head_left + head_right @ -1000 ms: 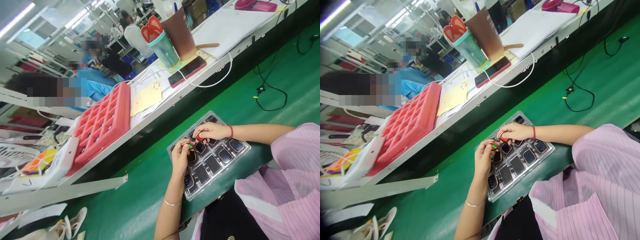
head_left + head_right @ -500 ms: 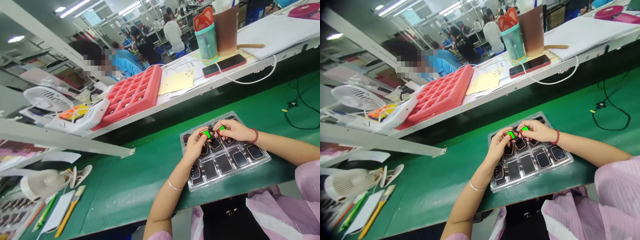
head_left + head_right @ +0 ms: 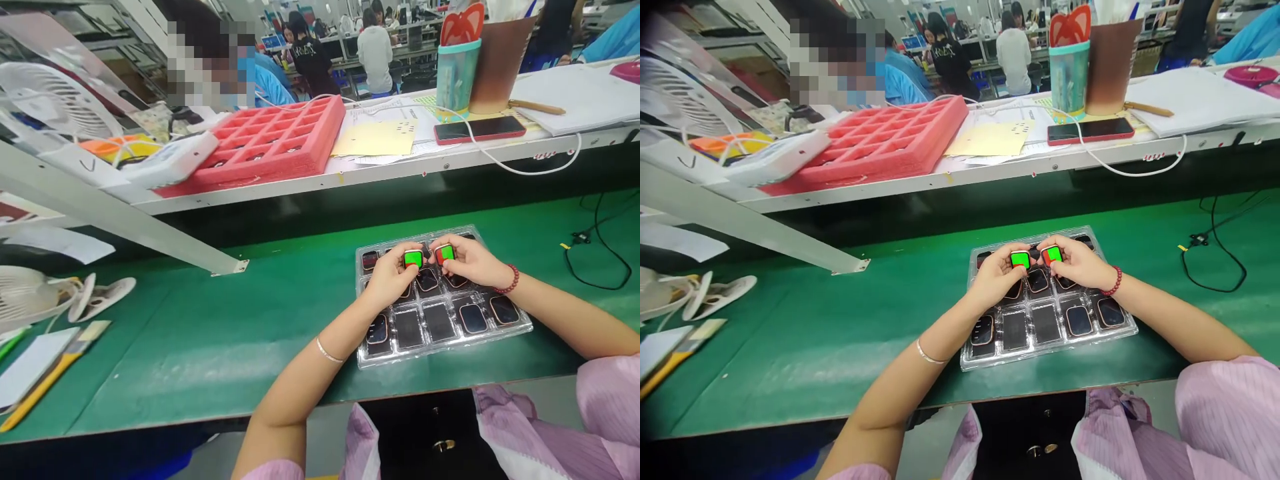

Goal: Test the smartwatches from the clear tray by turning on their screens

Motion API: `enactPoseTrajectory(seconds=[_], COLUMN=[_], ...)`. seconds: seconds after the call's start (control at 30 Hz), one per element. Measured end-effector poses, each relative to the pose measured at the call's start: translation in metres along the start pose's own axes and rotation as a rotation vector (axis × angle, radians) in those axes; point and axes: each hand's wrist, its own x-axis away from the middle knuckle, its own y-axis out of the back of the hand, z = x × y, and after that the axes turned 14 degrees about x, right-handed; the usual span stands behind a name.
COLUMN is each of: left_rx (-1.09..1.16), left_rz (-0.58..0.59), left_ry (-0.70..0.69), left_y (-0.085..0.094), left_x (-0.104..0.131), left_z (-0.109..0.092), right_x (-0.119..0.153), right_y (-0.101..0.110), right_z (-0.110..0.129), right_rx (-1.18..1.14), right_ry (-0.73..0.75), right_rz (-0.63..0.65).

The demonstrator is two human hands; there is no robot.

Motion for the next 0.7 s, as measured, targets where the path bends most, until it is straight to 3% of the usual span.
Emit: enactPoseTrajectory(seconds=[0.33, 0.7], left_rx=[-0.029, 0.022], left_rz=[0.015, 0.057], left_ry=[-0.049, -0.043], left_y=[-0.0007, 0.001], left_x=[-0.0016, -0.0034], left_z=[-0.0018, 0.001], right_x=[0.0026, 0.0007], right_y=[0.0014, 0.0032], right_z=[0.0029, 0.0038], right_rx=[0.092, 0.074], right_ry=[0.106, 0.018], right_rz=[-0.016, -0.062])
